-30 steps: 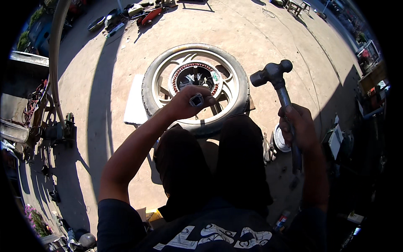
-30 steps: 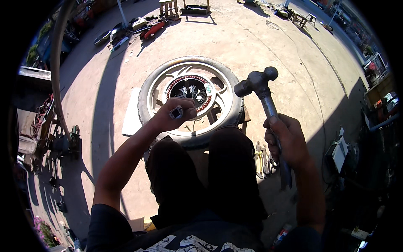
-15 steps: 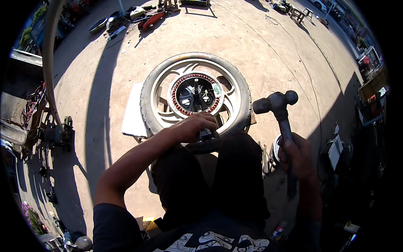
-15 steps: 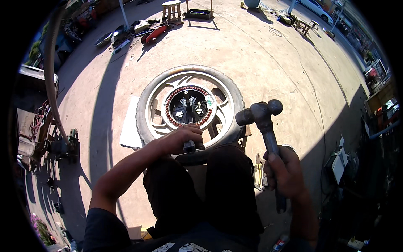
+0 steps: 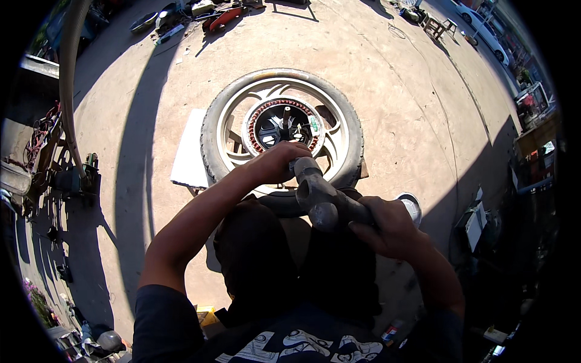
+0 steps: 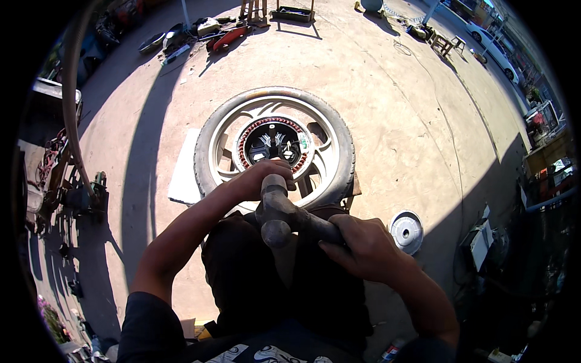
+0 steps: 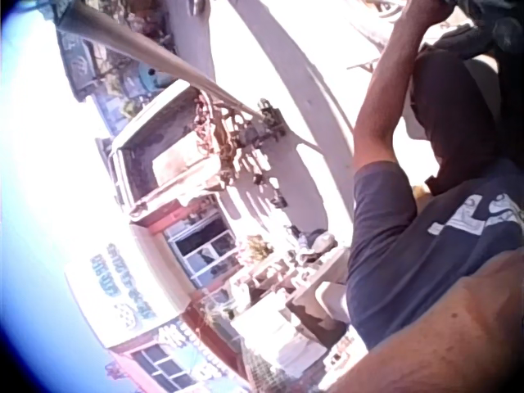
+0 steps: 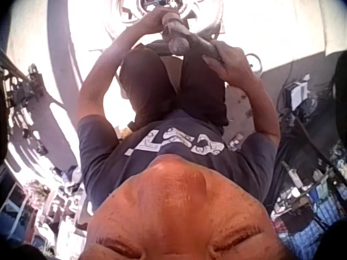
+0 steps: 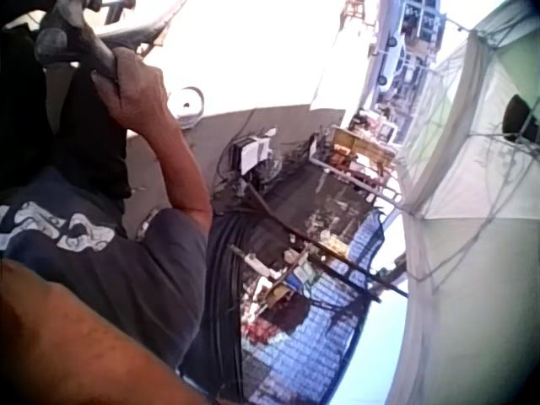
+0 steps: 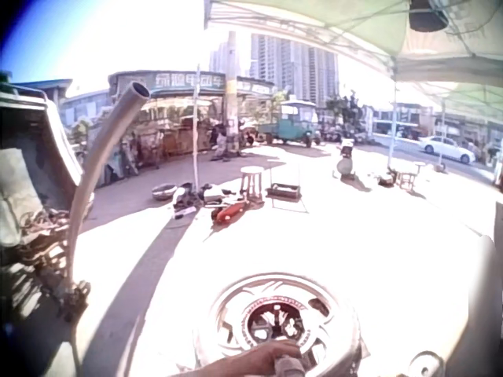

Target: The person sits on the ground and uses a hammer and a metal punch to repeatedly strike the rim of a motorcycle tire. The person rotates the tire and continues striking the rim at different points.

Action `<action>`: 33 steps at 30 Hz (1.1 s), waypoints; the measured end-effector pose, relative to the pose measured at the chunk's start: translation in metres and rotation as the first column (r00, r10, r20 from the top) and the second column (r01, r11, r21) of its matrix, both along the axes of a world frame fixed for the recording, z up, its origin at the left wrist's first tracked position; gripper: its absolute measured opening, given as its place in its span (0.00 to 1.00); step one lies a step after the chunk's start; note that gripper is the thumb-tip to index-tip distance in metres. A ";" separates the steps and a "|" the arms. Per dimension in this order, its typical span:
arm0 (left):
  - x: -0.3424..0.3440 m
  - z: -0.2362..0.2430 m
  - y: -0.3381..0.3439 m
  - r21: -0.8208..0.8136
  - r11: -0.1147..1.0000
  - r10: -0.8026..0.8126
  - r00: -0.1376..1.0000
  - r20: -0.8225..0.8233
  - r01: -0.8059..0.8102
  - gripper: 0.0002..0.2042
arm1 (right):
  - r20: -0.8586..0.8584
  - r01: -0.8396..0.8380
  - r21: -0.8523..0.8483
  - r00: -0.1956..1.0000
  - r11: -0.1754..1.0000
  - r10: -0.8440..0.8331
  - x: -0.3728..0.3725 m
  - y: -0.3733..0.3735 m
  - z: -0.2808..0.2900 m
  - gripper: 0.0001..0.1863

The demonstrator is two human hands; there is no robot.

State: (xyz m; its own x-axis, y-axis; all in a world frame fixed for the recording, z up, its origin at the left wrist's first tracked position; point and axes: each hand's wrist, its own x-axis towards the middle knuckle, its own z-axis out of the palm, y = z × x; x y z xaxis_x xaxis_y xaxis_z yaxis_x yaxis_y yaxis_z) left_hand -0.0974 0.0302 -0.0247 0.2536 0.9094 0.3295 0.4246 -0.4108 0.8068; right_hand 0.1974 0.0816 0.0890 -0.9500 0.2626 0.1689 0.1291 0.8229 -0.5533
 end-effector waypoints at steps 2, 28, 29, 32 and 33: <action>-0.003 0.003 -0.007 -0.024 1.000 0.000 1.000 -0.006 -0.001 0.09 | 0.101 -0.005 -0.047 0.995 0.999 0.010 -0.010 -0.003 -0.009 0.20; -0.016 -0.012 -0.033 -0.033 0.999 0.024 1.000 0.016 -0.023 0.08 | 0.061 0.130 0.027 0.989 0.991 -0.132 -0.030 -0.037 -0.015 0.16; -0.008 -0.017 -0.034 -0.019 1.000 0.021 0.999 0.029 -0.020 0.08 | 0.133 0.145 0.041 0.980 0.989 -0.149 -0.029 -0.040 -0.011 0.18; -0.017 -0.017 -0.022 -0.027 0.997 0.077 0.993 0.089 -0.075 0.10 | -0.003 0.163 -0.227 0.986 0.960 -0.168 -0.033 -0.041 0.009 0.20; -0.016 -0.023 -0.026 0.051 0.994 0.090 0.993 0.082 -0.094 0.09 | 0.023 0.189 -0.147 0.982 0.971 -0.187 -0.030 -0.045 0.019 0.20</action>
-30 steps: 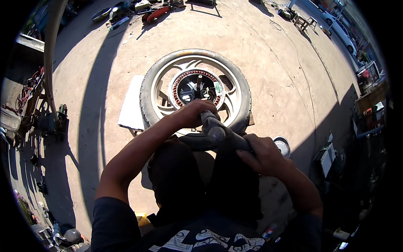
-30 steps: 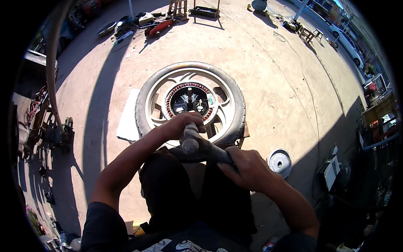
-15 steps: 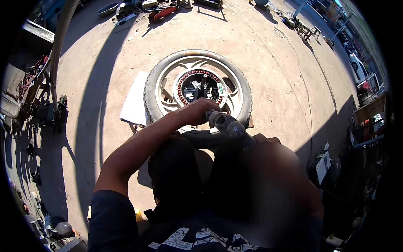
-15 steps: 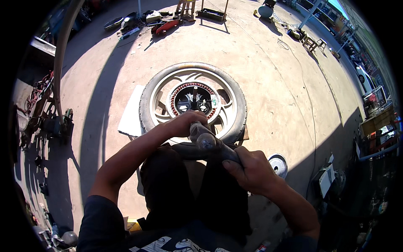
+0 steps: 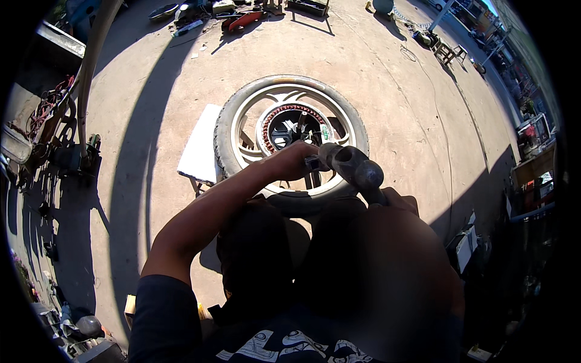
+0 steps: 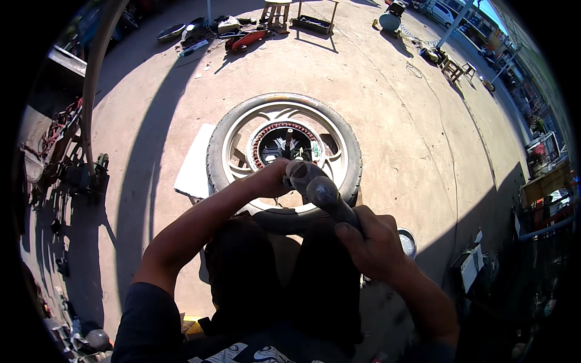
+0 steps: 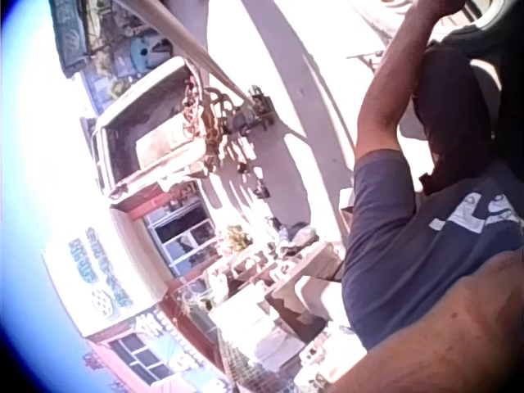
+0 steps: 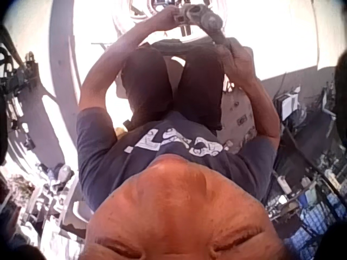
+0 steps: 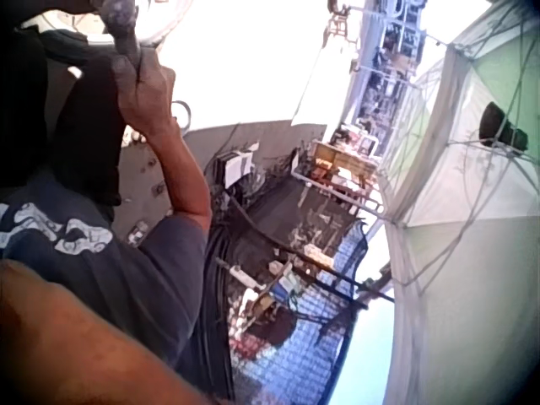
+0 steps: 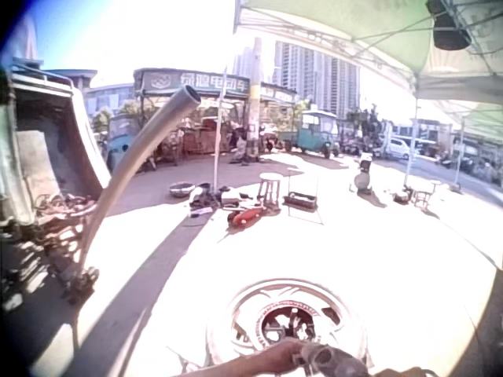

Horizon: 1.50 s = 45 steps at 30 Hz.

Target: The person sits on the ground and uses a hammer and a metal punch to repeatedly strike the rim of a motorcycle tire. The person rotates the tire and continues striking the rim at different points.

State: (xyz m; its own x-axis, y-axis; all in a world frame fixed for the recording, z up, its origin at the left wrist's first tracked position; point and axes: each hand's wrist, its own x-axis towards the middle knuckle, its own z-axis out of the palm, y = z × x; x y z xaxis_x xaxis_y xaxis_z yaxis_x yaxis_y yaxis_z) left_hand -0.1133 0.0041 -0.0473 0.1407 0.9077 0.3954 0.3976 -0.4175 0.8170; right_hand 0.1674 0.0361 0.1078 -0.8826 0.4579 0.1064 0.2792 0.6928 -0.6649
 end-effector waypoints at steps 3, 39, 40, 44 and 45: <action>-0.002 0.013 -0.006 -0.027 1.000 0.006 0.999 -0.032 -0.007 0.06 | -0.086 -0.117 0.512 0.979 0.851 0.186 0.003 -0.003 0.021 0.18; -0.113 0.066 -0.076 -0.449 0.344 0.846 0.479 -0.232 -0.825 0.20 | -0.115 0.404 -0.645 0.788 0.648 -0.605 0.041 0.197 -0.131 0.10; -0.129 0.040 -0.077 -0.471 0.279 0.844 0.448 -0.296 -0.837 0.20 | -0.094 0.379 -0.670 0.810 0.639 -0.579 0.037 0.214 -0.144 0.13; -0.120 0.004 -0.045 -0.595 0.189 0.815 0.463 -0.348 -0.781 0.20 | -0.136 0.389 -0.664 0.777 0.639 -0.615 0.018 0.266 -0.207 0.11; -0.111 0.006 -0.023 -0.621 0.204 0.820 0.478 -0.314 -0.757 0.20 | -0.128 0.401 -0.625 0.794 0.670 -0.595 0.018 0.285 -0.209 0.12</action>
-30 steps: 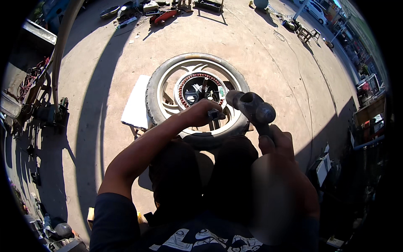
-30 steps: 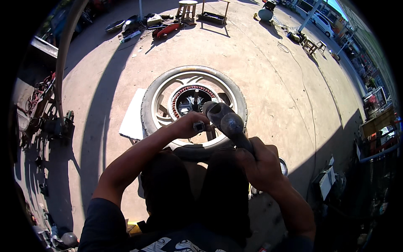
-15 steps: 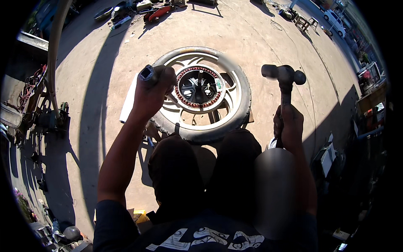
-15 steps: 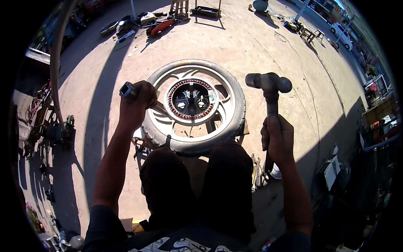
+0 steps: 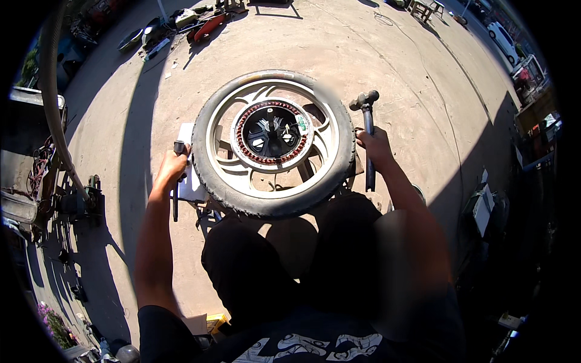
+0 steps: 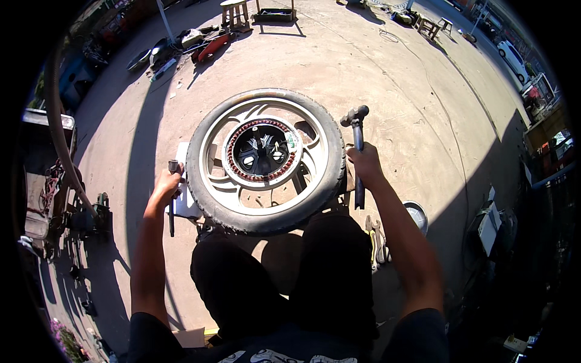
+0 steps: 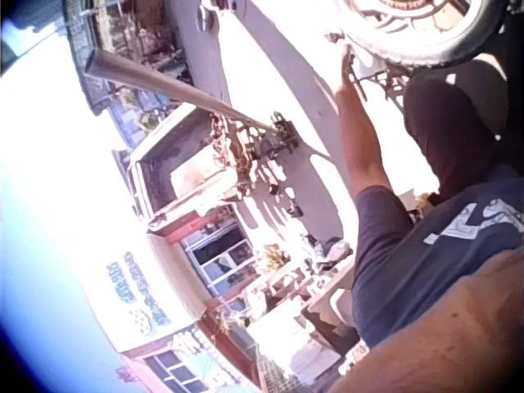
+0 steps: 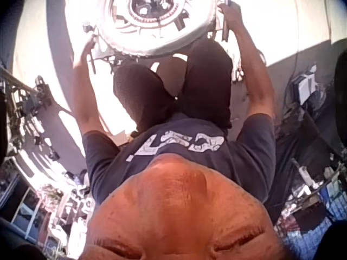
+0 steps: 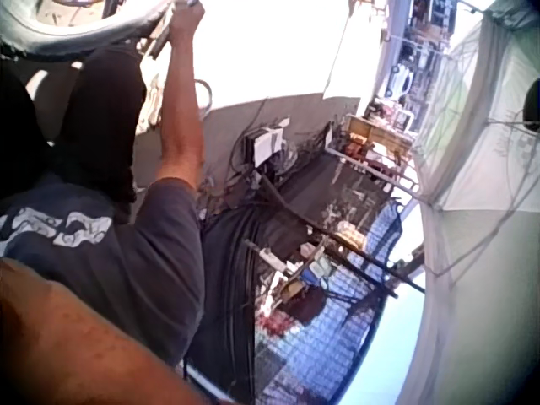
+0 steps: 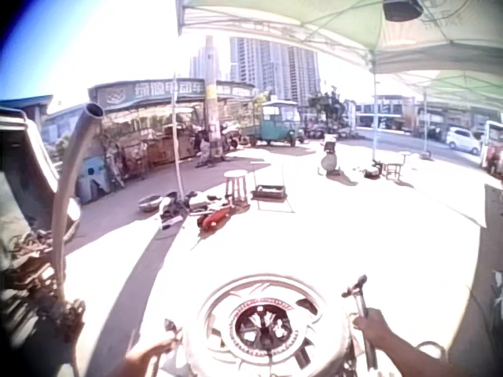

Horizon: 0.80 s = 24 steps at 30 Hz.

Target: The person sits on the ground and uses a hammer and a metal punch to repeatedly strike the rim of a motorcycle tire. The person rotates the tire and continues striking the rim at different points.

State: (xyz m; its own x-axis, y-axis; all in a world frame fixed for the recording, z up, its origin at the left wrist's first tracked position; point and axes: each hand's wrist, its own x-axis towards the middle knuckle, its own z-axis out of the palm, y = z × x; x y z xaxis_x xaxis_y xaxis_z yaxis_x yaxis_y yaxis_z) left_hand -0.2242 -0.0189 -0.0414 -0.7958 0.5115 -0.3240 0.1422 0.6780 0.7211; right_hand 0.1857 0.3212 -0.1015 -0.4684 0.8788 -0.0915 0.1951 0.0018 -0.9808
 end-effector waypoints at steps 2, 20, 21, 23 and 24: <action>0.023 0.012 0.045 0.081 0.996 0.026 0.989 0.143 -0.037 0.21 | 0.008 0.012 -0.008 1.000 1.000 -0.012 0.007 0.032 -0.012 0.13; 0.040 -0.015 0.043 0.072 0.994 -0.077 0.996 -0.039 0.080 0.17 | 0.241 0.016 0.107 0.970 0.994 -0.042 -0.024 0.038 -0.004 0.16; 0.045 -0.022 0.037 0.134 0.989 -0.059 0.998 -0.001 0.059 0.17 | 0.250 0.014 0.105 0.967 0.994 -0.040 -0.023 0.040 -0.005 0.16; 0.054 -0.020 0.031 0.186 0.980 -0.073 0.997 0.015 0.069 0.16 | 0.265 0.041 0.118 0.962 0.992 -0.072 -0.020 0.036 -0.004 0.16; 0.049 -0.018 0.022 0.184 0.981 -0.074 0.997 0.038 0.065 0.16 | 0.273 0.042 0.121 0.959 0.992 -0.074 -0.027 0.026 0.002 0.16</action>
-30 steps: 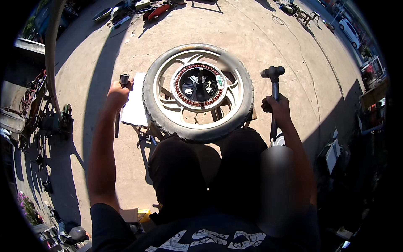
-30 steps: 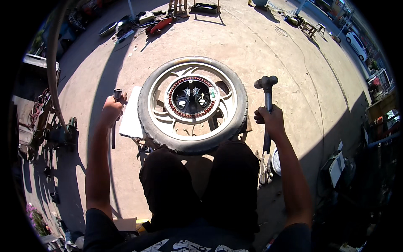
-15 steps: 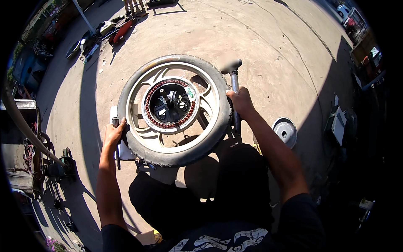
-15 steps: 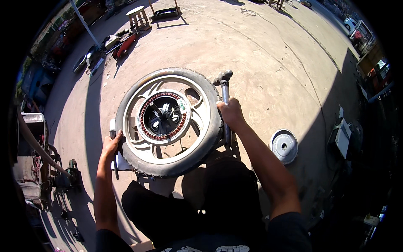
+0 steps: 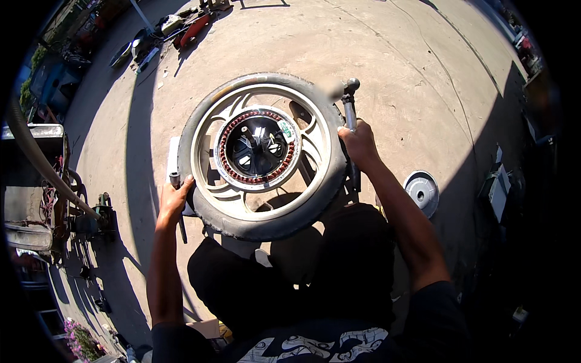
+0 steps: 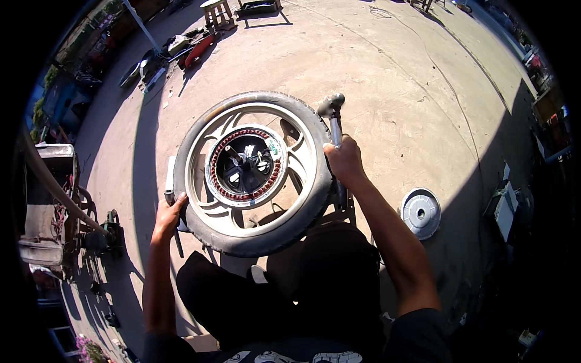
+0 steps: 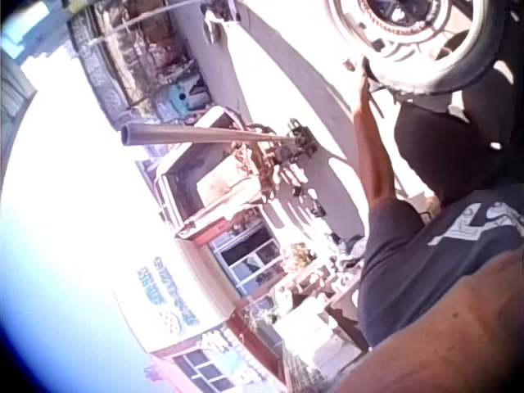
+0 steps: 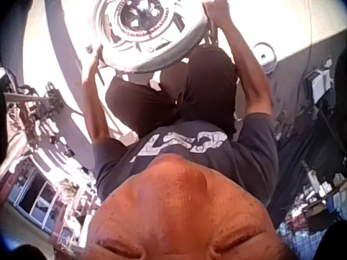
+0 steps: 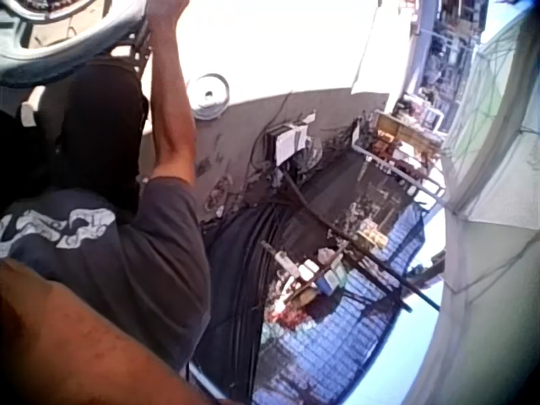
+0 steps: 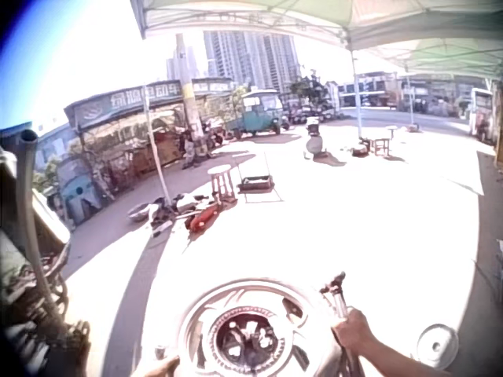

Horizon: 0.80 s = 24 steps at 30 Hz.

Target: The person sits on the ground and uses a hammer and a metal punch to repeatedly strike the rim of a motorcycle tire. The person rotates the tire and continues striking the rim at different points.

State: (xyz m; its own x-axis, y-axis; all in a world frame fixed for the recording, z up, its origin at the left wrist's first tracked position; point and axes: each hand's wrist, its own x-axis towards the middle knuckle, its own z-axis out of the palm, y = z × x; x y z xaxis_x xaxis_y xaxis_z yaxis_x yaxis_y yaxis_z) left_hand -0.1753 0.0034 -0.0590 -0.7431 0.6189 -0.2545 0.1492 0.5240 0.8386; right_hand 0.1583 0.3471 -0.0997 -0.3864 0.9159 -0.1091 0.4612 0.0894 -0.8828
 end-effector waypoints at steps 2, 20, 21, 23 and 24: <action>-0.004 -0.002 -0.007 -0.086 0.996 0.004 1.000 0.002 -0.004 0.15 | 0.055 -0.031 0.006 0.998 1.000 0.030 0.001 -0.003 0.000 0.14; -0.021 -0.046 -0.081 -0.111 0.994 0.008 0.995 -0.104 -0.020 0.25 | -0.038 -0.104 -0.005 0.994 0.995 0.104 -0.023 -0.053 -0.006 0.13; -0.024 -0.046 -0.081 -0.120 0.993 0.005 0.995 -0.103 -0.018 0.28 | -0.041 -0.097 0.027 0.994 0.995 0.098 -0.025 -0.050 -0.009 0.15; -0.018 -0.041 -0.089 -0.173 0.984 0.005 0.988 -0.155 -0.032 0.28 | 0.068 -0.063 0.071 0.996 0.996 0.058 -0.023 -0.055 -0.012 0.18; -0.011 -0.037 -0.097 -0.202 0.978 0.006 0.984 -0.179 -0.042 0.29 | 0.123 -0.049 0.092 0.992 0.995 0.038 -0.018 -0.064 -0.012 0.20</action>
